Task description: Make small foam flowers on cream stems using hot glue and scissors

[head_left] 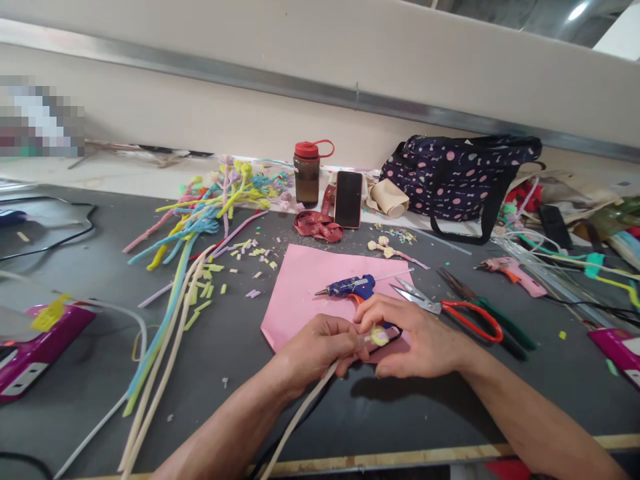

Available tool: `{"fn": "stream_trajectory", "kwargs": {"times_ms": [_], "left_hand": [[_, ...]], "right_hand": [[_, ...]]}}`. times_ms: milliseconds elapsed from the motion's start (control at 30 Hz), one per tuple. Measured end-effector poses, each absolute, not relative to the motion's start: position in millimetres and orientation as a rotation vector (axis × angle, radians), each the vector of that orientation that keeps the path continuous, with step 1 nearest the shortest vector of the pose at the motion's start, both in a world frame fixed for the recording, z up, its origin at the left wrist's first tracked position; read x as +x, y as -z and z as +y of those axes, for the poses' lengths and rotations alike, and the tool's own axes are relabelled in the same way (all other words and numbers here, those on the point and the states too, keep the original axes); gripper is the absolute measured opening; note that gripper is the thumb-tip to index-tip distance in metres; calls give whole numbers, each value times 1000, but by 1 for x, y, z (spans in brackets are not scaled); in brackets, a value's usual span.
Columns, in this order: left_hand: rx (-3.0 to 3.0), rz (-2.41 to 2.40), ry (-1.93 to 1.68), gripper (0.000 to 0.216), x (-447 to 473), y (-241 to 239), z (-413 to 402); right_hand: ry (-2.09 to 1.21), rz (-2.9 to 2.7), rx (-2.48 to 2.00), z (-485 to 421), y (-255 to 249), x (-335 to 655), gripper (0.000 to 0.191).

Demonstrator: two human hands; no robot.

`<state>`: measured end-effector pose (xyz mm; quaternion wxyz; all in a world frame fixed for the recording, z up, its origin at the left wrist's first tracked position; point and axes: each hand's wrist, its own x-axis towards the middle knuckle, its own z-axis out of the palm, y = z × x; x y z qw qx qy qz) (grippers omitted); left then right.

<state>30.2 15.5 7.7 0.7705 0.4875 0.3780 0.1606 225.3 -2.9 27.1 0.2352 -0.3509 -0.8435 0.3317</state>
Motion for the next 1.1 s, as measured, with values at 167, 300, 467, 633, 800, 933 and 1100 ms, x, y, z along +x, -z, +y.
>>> {"fn": "stream_trajectory", "kwargs": {"times_ms": [167, 300, 467, 633, 800, 933, 1100], "left_hand": [[1061, 806, -365, 19, 31, -9, 15], [1035, 807, -386, 20, 32, -12, 13], [1016, 795, -409, 21, 32, -12, 14], [1025, 785, -397, 20, 30, -7, 15], [1015, 770, -409, 20, 30, -5, 16], [1009, 767, -434, 20, 30, -4, 15], [1010, 768, -427, 20, 30, -6, 16]], "right_hand": [[-908, -2315, -980, -3, -27, 224, 36], [-921, -2308, -974, -3, -26, 223, 34], [-909, -2255, -994, -2, -23, 225, 38], [-907, -2232, -929, -2, -23, 226, 39], [-904, -2245, -909, -1, -22, 225, 33], [-911, -2245, -925, -1, -21, 225, 33], [-904, -2238, -930, -2, -21, 225, 32]]}}
